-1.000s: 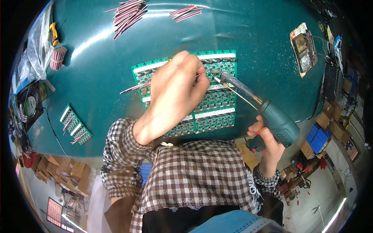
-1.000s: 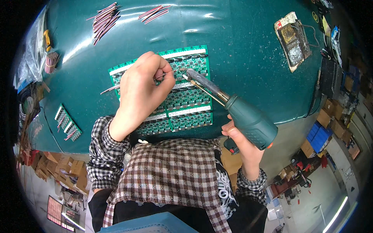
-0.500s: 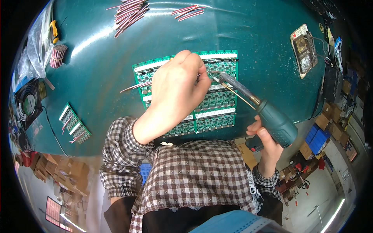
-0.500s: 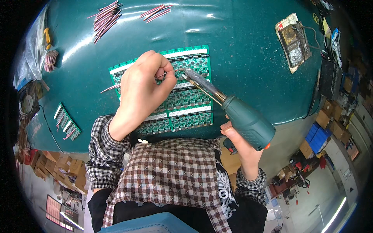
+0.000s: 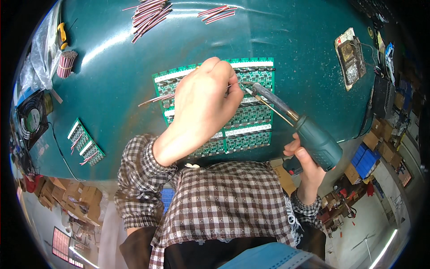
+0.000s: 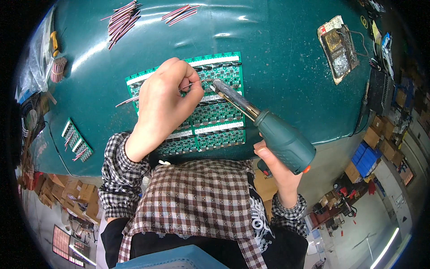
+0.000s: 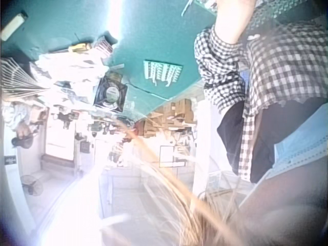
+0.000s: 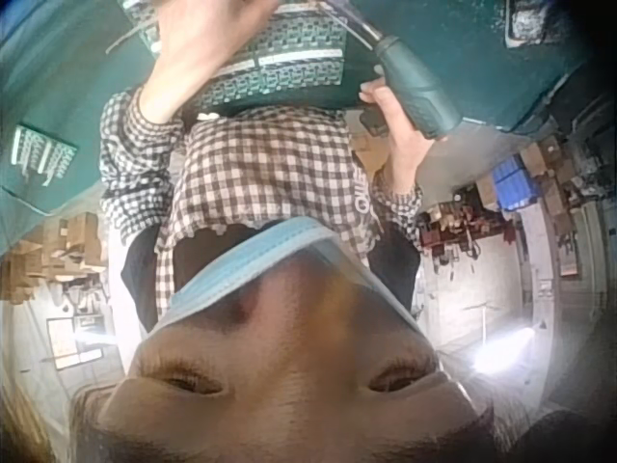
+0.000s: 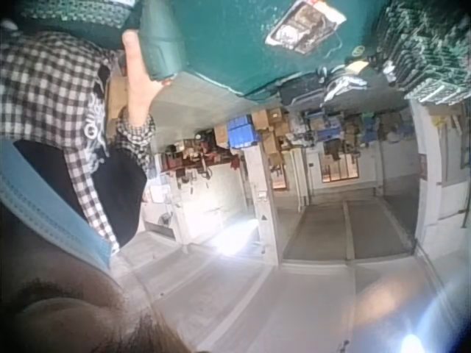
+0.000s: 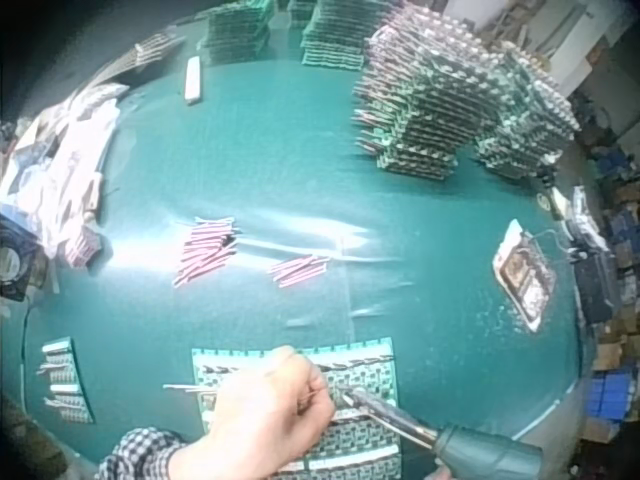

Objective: The person solders red and white wires onto a green circuit board using a soldering iron and solder wire. They repeatedly pick wires, place them on the board, apply heat, and add solder to secure connections. The person occasionally lifts the board to inspect the soldered joints before continuing.

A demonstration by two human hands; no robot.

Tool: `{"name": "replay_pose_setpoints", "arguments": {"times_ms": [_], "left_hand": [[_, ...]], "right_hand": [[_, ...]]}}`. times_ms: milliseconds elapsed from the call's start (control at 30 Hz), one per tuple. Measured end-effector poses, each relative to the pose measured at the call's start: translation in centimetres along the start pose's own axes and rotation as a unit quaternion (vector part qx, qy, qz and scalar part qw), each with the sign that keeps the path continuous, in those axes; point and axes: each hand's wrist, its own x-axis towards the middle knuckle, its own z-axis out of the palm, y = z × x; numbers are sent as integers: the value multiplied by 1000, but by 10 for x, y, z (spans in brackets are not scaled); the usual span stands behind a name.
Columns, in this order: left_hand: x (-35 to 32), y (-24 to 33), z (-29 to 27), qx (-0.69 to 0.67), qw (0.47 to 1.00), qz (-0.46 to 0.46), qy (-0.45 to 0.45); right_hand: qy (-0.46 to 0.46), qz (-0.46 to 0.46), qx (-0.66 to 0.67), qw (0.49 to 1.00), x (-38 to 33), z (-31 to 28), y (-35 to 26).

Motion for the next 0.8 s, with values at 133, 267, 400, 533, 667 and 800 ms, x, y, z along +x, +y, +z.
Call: {"name": "replay_pose_setpoints", "arguments": {"times_ms": [133, 267, 400, 533, 667, 800], "left_hand": [[0, -2, 0, 1, 1000, 15, -5], [0, 0, -1, 3, 1000, 9, -1], [0, 0, -1, 8, 1000, 11, 4], [0, -1, 2, 5, 1000, 4, 1], [0, -1, 0, 6, 1000, 12, 3], [1, 0, 0, 18, 1000, 0, -5]], "right_hand": [[-5, 1, 26, 1000, -2, -5, 1], [-13, 12, 55, 998, -3, -7, -1], [-29, 4, 49, 998, -2, -8, 2], [-19, 11, 52, 998, -4, -8, 4], [-15, 14, 48, 999, -4, -8, 2], [-15, 13, 49, 999, -4, -9, 5]]}}
